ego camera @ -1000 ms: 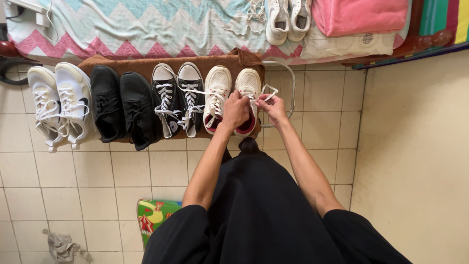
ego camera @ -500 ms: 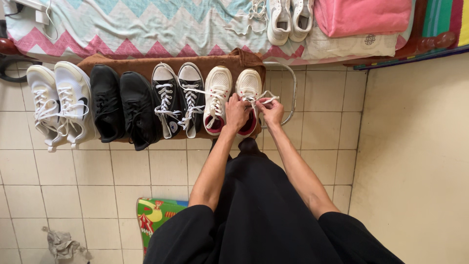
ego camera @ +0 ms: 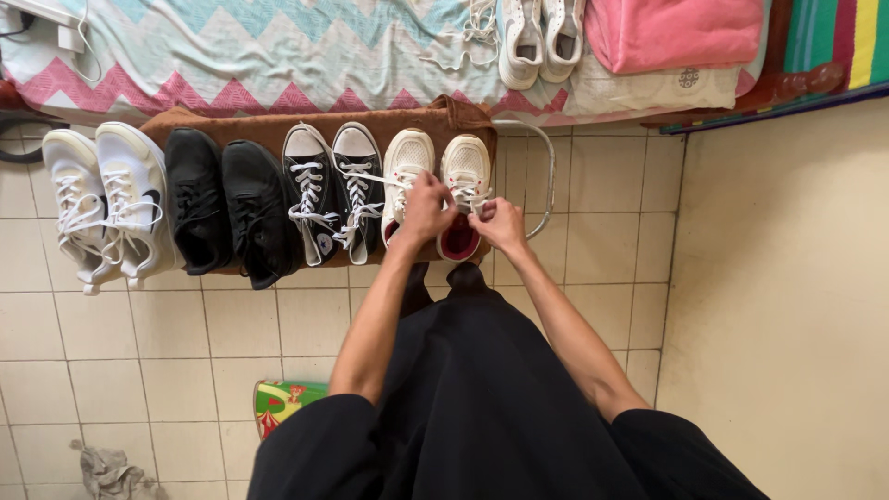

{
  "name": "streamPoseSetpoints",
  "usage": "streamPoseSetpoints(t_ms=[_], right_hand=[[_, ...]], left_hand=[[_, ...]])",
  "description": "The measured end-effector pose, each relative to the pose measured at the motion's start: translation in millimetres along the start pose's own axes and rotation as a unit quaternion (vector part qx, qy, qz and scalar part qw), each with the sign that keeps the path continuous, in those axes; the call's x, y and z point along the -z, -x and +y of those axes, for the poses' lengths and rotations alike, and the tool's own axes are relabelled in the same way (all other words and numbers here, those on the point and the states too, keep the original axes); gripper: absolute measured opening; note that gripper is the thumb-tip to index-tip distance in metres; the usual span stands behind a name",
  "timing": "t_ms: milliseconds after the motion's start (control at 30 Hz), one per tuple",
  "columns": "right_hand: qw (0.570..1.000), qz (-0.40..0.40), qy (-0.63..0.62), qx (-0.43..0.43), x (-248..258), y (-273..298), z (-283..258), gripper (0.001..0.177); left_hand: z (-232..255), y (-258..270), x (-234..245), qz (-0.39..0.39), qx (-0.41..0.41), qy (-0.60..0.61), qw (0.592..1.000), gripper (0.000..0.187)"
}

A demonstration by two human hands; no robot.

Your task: The person unlaces a pair of white sneakers on a shoe rack, then relaces the same pair. The hands manipulate the laces through the eyelets and tie a knot. Other shoes remain on the rack and a bed is visible in the background.

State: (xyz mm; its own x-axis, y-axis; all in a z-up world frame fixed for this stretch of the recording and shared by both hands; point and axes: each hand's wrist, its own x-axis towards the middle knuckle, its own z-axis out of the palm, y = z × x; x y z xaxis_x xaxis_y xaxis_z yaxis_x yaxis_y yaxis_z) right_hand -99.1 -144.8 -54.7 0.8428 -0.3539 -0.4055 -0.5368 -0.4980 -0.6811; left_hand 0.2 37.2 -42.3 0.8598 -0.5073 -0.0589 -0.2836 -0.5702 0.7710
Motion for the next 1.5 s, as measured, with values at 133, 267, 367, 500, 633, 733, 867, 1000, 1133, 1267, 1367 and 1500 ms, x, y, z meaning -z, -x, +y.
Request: streamPoseSetpoints(t_ms=[133,267,367,500,633,733,867,1000,1133,1267,1367,1500], right_hand=[[0.999,0.044,0.030,0.000,-1.1,2.5,-17.9,0.058],[0.998,0.050,0.032,0.016,3.6,4.4,-20.4,0.070],[0.998,0.052,0.021,0.013,1.1,2.2,-17.2,0.073],[0.997,0.058,0.013,0.047,-9.0,-2.6,-12.6,0.067],[0.999,0.034,0.022,0.003,-6.5,-5.3,-20.6,0.060],[0.998,-0.005,0.040,0.050,10.0,8.5,-38.8,0.058],[0.965,-0.057,-0.154,0.204,53.2,15.7,-112.9,0.077],[0.824,-0.155,-0.381,0.390,143.8,33.4,-191.1,0.052],[0.932,-0.069,-0.223,0.278,220.3,51.2,-243.5,0.033],[0.919,-0.063,-0.310,0.234,244.3,51.0,-266.8,0.035],[0.920,-0.034,-0.303,0.246,254.4,58.9,-262.2,0.031],[0.916,-0.012,-0.306,0.258,262.8,67.2,-249.6,0.027]], left_hand=[[1.3,-21.8,54.5,0.175,0.005,0.150,0.973,0.009],[29.8,-50.5,159.4,0.247,0.118,0.414,0.868,0.017],[68.5,-65.6,240.5,0.373,0.002,0.468,0.801,0.013],[119.8,-78.1,291.3,0.375,-0.137,0.485,0.778,0.004],[158.3,-86.5,277.0,0.248,-0.171,0.431,0.851,0.010],[179.9,-87.6,264.2,0.148,-0.213,0.418,0.871,0.004],[213.7,-79.9,246.3,0.080,-0.208,0.319,0.921,0.002],[216.9,-67.1,220.4,0.057,-0.233,0.279,0.930,0.005],[174.2,-63.2,164.8,0.090,-0.183,0.318,0.926,0.008],[95.2,-32.5,78.3,0.084,-0.082,0.059,0.991,0.033],[42.7,9.7,21.9,-0.061,-0.016,-0.130,0.990,0.064],[13.9,34.1,1.5,-0.168,0.004,-0.243,0.955,0.039]])
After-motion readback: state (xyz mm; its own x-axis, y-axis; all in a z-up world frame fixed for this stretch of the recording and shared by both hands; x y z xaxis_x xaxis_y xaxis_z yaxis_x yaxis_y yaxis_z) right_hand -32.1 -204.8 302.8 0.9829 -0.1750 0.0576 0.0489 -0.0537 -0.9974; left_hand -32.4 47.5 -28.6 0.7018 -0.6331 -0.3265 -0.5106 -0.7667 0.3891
